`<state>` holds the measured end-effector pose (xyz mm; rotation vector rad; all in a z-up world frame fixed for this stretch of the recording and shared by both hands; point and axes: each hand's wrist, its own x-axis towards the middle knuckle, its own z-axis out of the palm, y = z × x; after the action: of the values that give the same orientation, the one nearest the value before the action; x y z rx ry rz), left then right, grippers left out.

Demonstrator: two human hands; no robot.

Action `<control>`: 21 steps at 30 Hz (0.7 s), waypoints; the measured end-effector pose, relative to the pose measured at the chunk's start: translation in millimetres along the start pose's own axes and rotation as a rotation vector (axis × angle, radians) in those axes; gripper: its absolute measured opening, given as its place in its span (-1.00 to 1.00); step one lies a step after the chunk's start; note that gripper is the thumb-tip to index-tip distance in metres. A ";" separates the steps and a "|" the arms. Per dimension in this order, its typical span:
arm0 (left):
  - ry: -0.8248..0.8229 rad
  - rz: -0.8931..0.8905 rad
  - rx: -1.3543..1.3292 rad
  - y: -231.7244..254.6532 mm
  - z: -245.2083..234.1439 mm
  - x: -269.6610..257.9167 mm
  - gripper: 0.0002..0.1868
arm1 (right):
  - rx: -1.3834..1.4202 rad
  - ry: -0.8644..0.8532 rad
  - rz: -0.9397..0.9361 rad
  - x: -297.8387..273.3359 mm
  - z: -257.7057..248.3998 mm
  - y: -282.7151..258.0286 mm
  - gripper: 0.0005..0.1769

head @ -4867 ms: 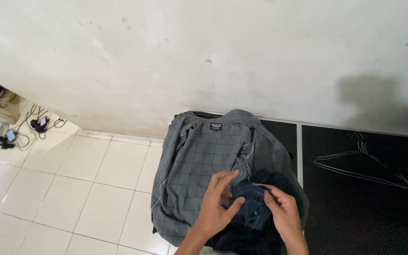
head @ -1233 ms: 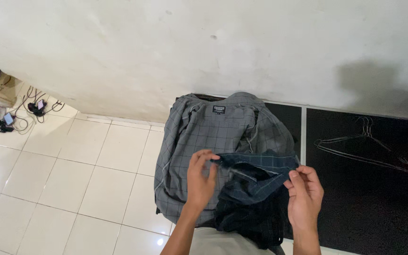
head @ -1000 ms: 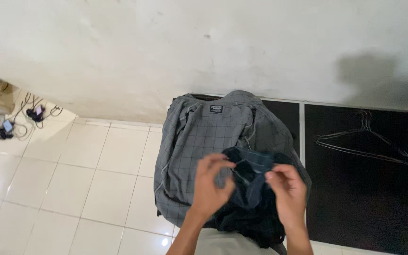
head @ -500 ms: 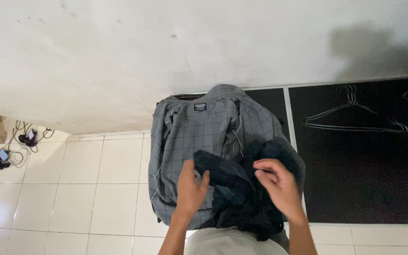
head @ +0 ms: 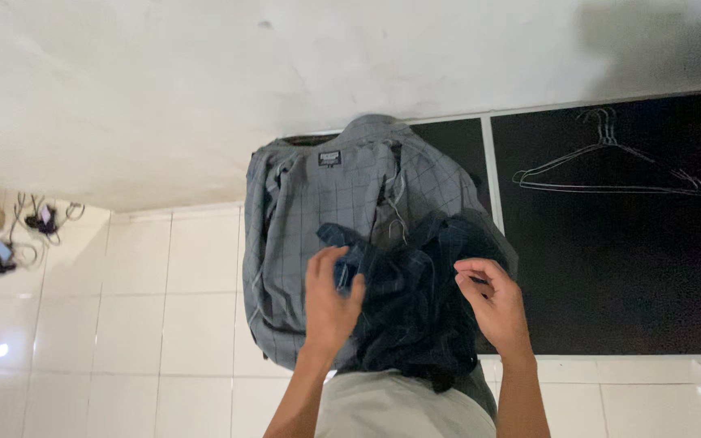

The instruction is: The person folds a dark blue checkered shirt on a black surface, then places it on a hanger. They then pick up a patterned shirt from a clothing rack and begin folding it on the same surface.

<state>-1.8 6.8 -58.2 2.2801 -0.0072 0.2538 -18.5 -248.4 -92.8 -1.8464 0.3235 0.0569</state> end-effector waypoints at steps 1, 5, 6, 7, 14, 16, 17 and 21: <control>-0.022 -0.010 -0.022 4.2 4.0 -2.6 -0.48 | 0.010 -0.015 0.015 0.4 -0.3 -2.9 -0.78; -0.111 -0.014 -0.096 15.7 21.9 -11.5 -0.47 | -0.001 -0.078 0.047 5.3 -2.8 -8.5 -0.76; -0.136 -0.003 -0.110 18.3 24.2 -12.9 -0.46 | -0.014 -0.091 0.047 6.7 -3.1 -10.2 -0.75; -0.128 0.021 -0.112 20.7 26.8 -14.2 -0.46 | -0.019 -0.111 0.029 8.5 -3.9 -11.0 -0.75; -0.113 0.043 -0.098 21.9 50.5 -20.6 -0.46 | -0.088 -0.239 -0.017 32.4 -13.9 26.6 -0.71; -0.111 0.036 -0.095 20.0 58.1 -24.3 -0.46 | -0.118 -0.282 -0.014 48.6 -6.3 51.0 -0.65; -0.113 0.023 -0.090 19.8 62.3 -27.4 -0.47 | -0.127 -0.308 0.011 59.9 4.9 63.8 -0.59; -0.120 -0.025 -0.086 13.3 82.4 -46.1 -0.49 | -0.313 -0.398 0.100 77.0 33.0 112.7 -0.37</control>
<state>-33.2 -67.0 -109.7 2.2055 -0.0505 0.1010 31.4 -261.4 -223.4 -2.0719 0.1307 0.5635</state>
